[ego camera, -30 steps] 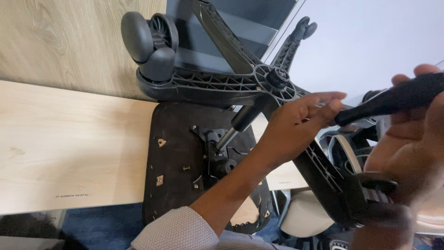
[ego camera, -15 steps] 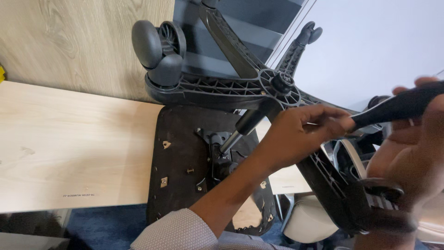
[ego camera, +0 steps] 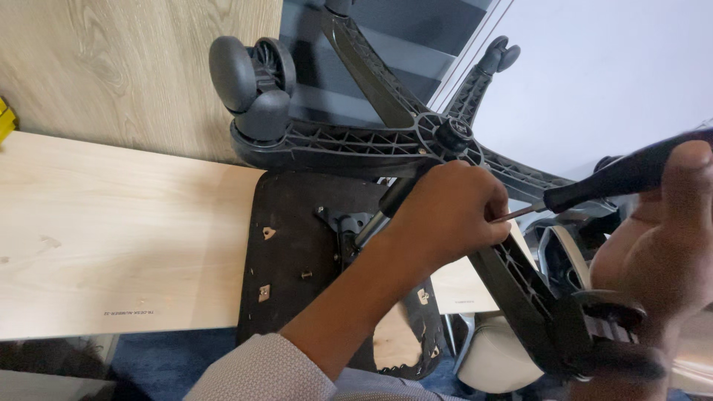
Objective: The person assembles an office chair base, using a screwdriver to drive screws that fasten the caster wheels into the five-star base. They work screw by screw around the base, repositioning the screwdriver between fasteners, and continue tightening screws on the underside of the seat mechanism at the end.
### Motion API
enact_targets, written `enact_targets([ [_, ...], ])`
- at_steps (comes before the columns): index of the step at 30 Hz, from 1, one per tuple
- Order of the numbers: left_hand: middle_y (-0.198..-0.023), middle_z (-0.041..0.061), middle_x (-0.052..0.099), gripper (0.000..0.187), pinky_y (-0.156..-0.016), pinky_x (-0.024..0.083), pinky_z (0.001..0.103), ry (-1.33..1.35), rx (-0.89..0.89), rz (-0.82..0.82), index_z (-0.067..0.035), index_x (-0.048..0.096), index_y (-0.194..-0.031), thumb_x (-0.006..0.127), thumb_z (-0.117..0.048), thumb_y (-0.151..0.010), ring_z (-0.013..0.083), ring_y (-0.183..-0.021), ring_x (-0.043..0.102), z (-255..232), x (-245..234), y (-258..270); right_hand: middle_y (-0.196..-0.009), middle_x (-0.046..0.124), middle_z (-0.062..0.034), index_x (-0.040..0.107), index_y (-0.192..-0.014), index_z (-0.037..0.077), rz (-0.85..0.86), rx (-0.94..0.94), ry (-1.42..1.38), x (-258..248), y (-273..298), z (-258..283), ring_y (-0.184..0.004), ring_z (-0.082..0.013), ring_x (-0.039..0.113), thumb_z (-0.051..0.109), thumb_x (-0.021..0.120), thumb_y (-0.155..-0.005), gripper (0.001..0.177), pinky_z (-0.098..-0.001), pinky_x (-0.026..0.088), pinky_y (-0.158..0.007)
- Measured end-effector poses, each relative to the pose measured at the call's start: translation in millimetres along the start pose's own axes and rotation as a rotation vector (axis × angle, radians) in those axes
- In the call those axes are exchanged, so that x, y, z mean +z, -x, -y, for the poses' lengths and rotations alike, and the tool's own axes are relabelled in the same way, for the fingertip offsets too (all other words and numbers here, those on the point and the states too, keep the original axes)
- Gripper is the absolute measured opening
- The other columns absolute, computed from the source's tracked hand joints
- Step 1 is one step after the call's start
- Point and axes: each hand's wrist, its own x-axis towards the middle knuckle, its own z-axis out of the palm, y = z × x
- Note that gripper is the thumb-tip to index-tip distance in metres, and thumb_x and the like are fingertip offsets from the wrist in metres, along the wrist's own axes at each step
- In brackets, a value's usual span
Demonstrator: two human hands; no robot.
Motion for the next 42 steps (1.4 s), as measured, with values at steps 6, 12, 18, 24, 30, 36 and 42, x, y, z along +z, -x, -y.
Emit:
enact_targets([
  [6,-0.073,0.006,0.078,0.022,-0.068,0.061,0.028,0.162,-0.026,-0.012,-0.008,0.081,-0.085,0.082,-0.024,-0.071,0.0132,-0.064,0.076,4.5,-1.6,1.8,-0.141,0.055,-0.0108,0.05,-0.139,0.008,0.039,-0.056,-0.175,3.0,4.1,5.5,-0.132,-0.0192,0.058,0.037,0.049,-0.12,0.035,-0.0355,0.053,-0.115],
  [12,-0.074,0.001,0.078,0.028,-0.062,0.057,0.027,0.075,0.027,0.038,-0.013,0.082,-0.092,0.082,-0.035,-0.076,0.0106,-0.062,0.073,0.5,-0.2,-2.7,-0.152,0.055,-0.0092,0.048,-0.146,0.009,0.086,-0.081,-0.236,-3.6,-0.3,1.7,-0.135,-0.0209,0.056,0.034,0.049,-0.122,0.035,-0.0368,0.052,-0.114],
  [18,-0.071,-0.005,0.077,0.031,-0.055,0.05,0.031,-0.042,0.094,0.069,-0.024,0.083,-0.102,0.07,-0.047,-0.086,0.0123,-0.056,0.067,-4.8,11.0,-2.1,-0.15,0.054,-0.0092,0.049,-0.146,0.009,0.042,-0.08,-0.157,-11.7,5.5,-4.2,-0.134,-0.0207,0.056,0.033,0.049,-0.122,0.034,-0.0361,0.051,-0.113],
  [24,-0.07,-0.005,0.075,0.034,-0.056,0.051,0.029,-0.105,0.259,-0.049,-0.023,0.081,-0.103,0.065,-0.05,-0.09,0.01,-0.055,0.067,-2.3,30.8,-6.9,-0.149,0.054,-0.0091,0.05,-0.146,0.009,0.029,-0.092,-0.144,-14.5,9.9,-3.6,-0.133,-0.0204,0.055,0.031,0.049,-0.122,0.033,-0.0354,0.051,-0.113],
  [30,-0.063,-0.003,0.069,0.033,-0.049,0.048,0.034,-0.172,0.234,0.007,-0.017,0.075,-0.09,0.061,-0.046,-0.095,0.0134,-0.051,0.065,-1.6,30.4,-11.6,-0.148,0.053,-0.0091,0.051,-0.145,0.009,0.033,-0.112,-0.201,-17.9,8.5,-4.5,-0.132,-0.0201,0.055,0.03,0.05,-0.122,0.031,-0.0347,0.051,-0.112],
  [36,-0.058,0.0,0.066,0.026,-0.055,0.049,0.036,-0.154,0.119,0.009,-0.017,0.078,-0.081,0.068,-0.039,-0.092,0.0171,-0.05,0.064,-4.0,20.8,-4.7,-0.147,0.052,-0.009,0.052,-0.145,0.009,0.056,-0.131,-0.26,-10.0,8.1,-1.6,-0.131,-0.0198,0.055,0.029,0.05,-0.122,0.03,-0.034,0.05,-0.111],
  [42,-0.068,0.001,0.069,0.016,-0.064,0.052,0.037,-0.065,0.289,-0.17,-0.016,0.079,-0.087,0.069,-0.03,-0.087,0.0181,-0.065,0.067,3.8,23.9,-7.1,-0.131,0.054,-0.0061,0.052,-0.14,0.009,0.066,-0.106,-0.227,-4.6,6.7,0.1,-0.121,-0.0178,0.056,0.032,0.059,-0.116,0.035,-0.0333,0.052,-0.106],
])
